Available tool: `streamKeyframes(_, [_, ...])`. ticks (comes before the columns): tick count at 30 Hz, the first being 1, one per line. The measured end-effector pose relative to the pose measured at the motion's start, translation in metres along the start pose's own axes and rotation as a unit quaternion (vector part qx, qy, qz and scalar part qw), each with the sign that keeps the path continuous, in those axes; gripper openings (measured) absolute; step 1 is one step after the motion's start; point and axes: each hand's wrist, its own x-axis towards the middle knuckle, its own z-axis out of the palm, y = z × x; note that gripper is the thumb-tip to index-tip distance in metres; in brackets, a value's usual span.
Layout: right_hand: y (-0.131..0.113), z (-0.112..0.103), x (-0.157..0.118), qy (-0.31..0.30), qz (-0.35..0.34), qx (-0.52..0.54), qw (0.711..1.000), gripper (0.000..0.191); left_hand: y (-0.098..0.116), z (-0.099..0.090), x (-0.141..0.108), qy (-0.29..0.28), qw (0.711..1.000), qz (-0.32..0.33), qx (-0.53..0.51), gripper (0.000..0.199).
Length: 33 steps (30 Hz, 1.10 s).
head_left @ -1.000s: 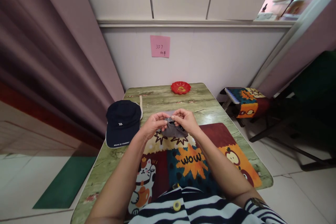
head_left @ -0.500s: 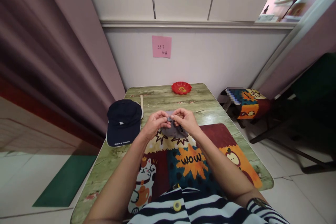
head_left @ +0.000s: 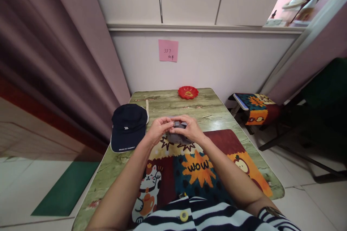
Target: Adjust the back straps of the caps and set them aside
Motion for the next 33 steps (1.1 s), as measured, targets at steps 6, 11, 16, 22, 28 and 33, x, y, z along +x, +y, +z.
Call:
streamKeyframes(6, [0.004,0.001,-0.002,0.017,-0.035,-0.030,0.999,0.029,0.000,0.000,0.000,-0.002,0.999,-0.002,0.041,0.028])
streamKeyframes(11, [0.003,0.001,-0.004,0.032,-0.055,-0.085,0.994,0.022,0.001,-0.001,-0.001,0.006,0.998,-0.005,0.055,0.026])
streamKeyframes(16, [0.002,-0.002,-0.004,0.029,-0.059,-0.096,0.993,0.022,0.005,-0.003,-0.003,0.027,0.997,-0.003,0.075,0.021])
streamKeyframes(22, [0.004,-0.002,-0.003,0.024,-0.063,-0.110,0.992,0.020,0.008,-0.005,-0.005,0.057,0.994,0.004,0.095,0.017])
streamKeyframes(28, [0.004,0.002,-0.004,0.032,-0.059,-0.130,0.989,0.018,0.005,-0.007,-0.004,0.082,0.989,0.019,0.118,0.013])
streamKeyframes(33, [0.003,0.009,-0.006,0.054,-0.018,-0.076,0.995,0.018,-0.004,-0.003,-0.008,0.039,0.996,-0.003,0.082,0.018])
